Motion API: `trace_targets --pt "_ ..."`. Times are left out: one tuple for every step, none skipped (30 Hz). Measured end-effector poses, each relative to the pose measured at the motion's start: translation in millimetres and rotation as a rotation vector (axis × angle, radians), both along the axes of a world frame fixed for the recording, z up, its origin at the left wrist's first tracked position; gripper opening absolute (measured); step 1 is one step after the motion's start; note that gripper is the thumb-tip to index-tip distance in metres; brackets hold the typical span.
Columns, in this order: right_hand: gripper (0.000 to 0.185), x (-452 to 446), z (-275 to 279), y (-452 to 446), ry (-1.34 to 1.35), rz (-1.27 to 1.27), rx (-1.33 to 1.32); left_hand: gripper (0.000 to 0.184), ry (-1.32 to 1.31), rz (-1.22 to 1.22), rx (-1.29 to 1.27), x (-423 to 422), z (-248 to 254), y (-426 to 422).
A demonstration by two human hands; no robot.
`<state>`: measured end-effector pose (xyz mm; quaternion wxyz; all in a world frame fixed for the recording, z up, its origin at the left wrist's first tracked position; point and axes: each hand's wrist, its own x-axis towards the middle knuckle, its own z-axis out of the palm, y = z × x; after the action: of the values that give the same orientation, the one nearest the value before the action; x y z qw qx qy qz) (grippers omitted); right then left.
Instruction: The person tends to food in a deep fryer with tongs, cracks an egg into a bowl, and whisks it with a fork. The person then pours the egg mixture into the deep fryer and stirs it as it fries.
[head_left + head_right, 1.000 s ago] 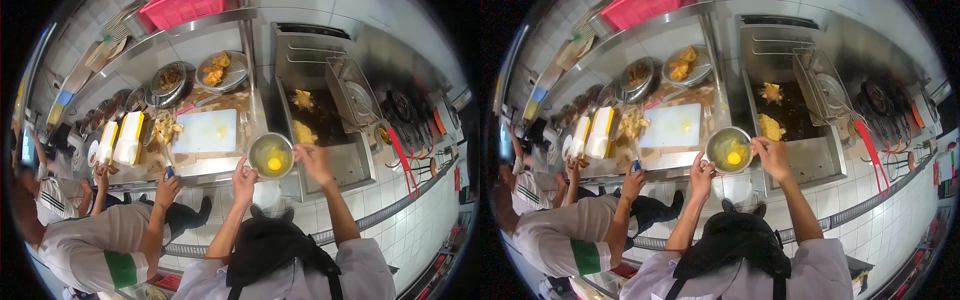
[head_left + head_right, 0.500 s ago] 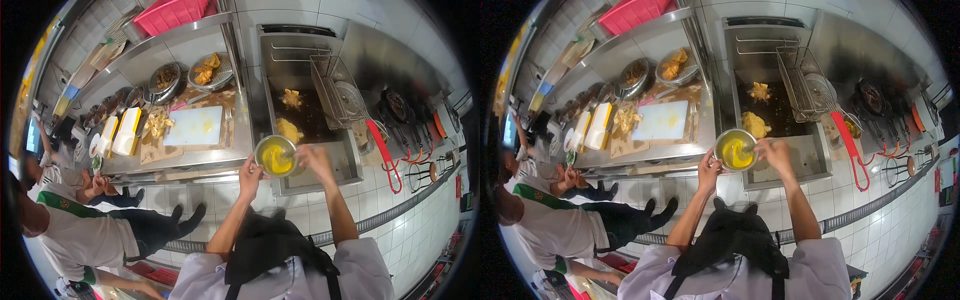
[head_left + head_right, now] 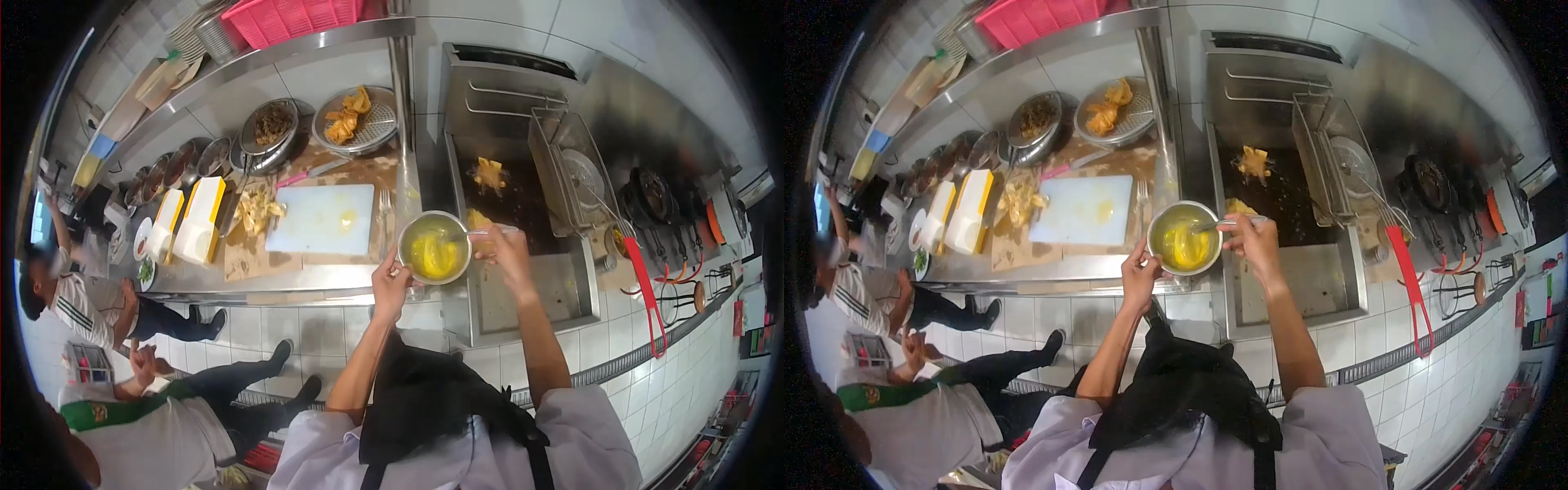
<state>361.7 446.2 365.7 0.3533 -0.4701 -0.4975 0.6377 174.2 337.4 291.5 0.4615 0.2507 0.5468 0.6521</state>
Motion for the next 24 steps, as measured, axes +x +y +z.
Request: trace_targets --pt "0.030 -9 -5 7 -0.115 0.136 0.053 0.055 -0.024 -0.002 -0.017 -10 2 3" --pt "0.030 -19 -10 7 -0.126 0.137 0.045 0.055 -0.047 -0.006 -0.035 -21 3 6" --pt "0.031 -34 -10 13 -0.080 0.047 0.020 0.055 -0.052 -0.022 -0.048 -37 -13 14" --pt "0.033 -51 -11 22 -0.031 -0.043 -0.003 0.055 -0.051 -0.028 -0.033 -56 -11 27" --pt "0.033 -61 -20 32 -0.121 0.040 -0.018 0.054 -0.046 -0.062 -0.017 -70 -11 33" --pt "0.033 -68 -28 35 -0.135 0.045 -0.023 0.054 -0.042 -0.093 -0.004 -82 -11 36" --pt "0.033 -81 -28 39 -0.082 -0.039 -0.014 0.053 -0.062 -0.101 -0.003 -95 -5 42" --pt "0.034 -94 -29 45 -0.025 -0.126 -0.010 0.053 -0.062 -0.105 -0.001 -108 1 51" --pt "0.032 -96 -33 54 -0.107 0.088 -0.082 0.053 -0.083 -0.102 -0.014 -115 6 56" --pt "0.032 -107 -32 56 -0.103 0.076 -0.090 0.053 -0.100 -0.106 -0.027 -124 10 61" --pt "0.032 -119 -29 57 -0.043 -0.049 -0.066 0.052 -0.017 -0.149 -0.022 -136 3 68" --pt "0.031 -126 -28 57 0.012 -0.179 -0.045 0.052 -0.014 -0.173 -0.030 -145 1 73" --pt "0.030 -128 -26 63 -0.150 -0.054 -0.089 0.052 -0.028 -0.188 -0.045 -150 6 77" --pt "0.030 -132 -26 62 -0.150 -0.077 -0.096 0.052 -0.039 -0.203 -0.054 -154 9 82" --pt "0.028 -139 -24 64 -0.106 -0.141 -0.057 0.052 -0.036 -0.227 -0.051 -159 7 89" --pt "0.027 -142 -24 65 -0.064 -0.204 -0.019 0.052 -0.033 -0.224 -0.054 -163 4 95" --pt "0.028 -138 -29 69 -0.155 -0.067 -0.041 0.052 -0.037 -0.218 -0.070 -164 1 93" --pt "0.028 -138 -31 68 -0.155 -0.086 -0.049 0.052 -0.037 -0.237 -0.076 -164 -1 94" --pt "0.028 -142 -25 70 -0.115 -0.157 -0.045 0.052 -0.054 -0.229 -0.066 -164 4 101" --pt "0.028 -143 -23 69 -0.079 -0.225 -0.053 0.053 -0.075 -0.217 -0.070 -163 5 101" --pt "0.029 -135 -28 72 -0.147 -0.075 -0.072 0.053 -0.078 -0.229 -0.083 -161 -1 99" --pt "0.029 -136 -25 73 -0.146 -0.085 -0.076 0.053 -0.073 -0.234 -0.081 -161 -6 103" --pt "0.029 -138 -18 76 -0.150 -0.174 -0.048 0.053 -0.065 -0.239 -0.074 -161 -10 107" --pt "0.029 -139 -15 75 -0.155 -0.261 -0.024 0.053 -0.063 -0.249 -0.078 -159 -14 108"
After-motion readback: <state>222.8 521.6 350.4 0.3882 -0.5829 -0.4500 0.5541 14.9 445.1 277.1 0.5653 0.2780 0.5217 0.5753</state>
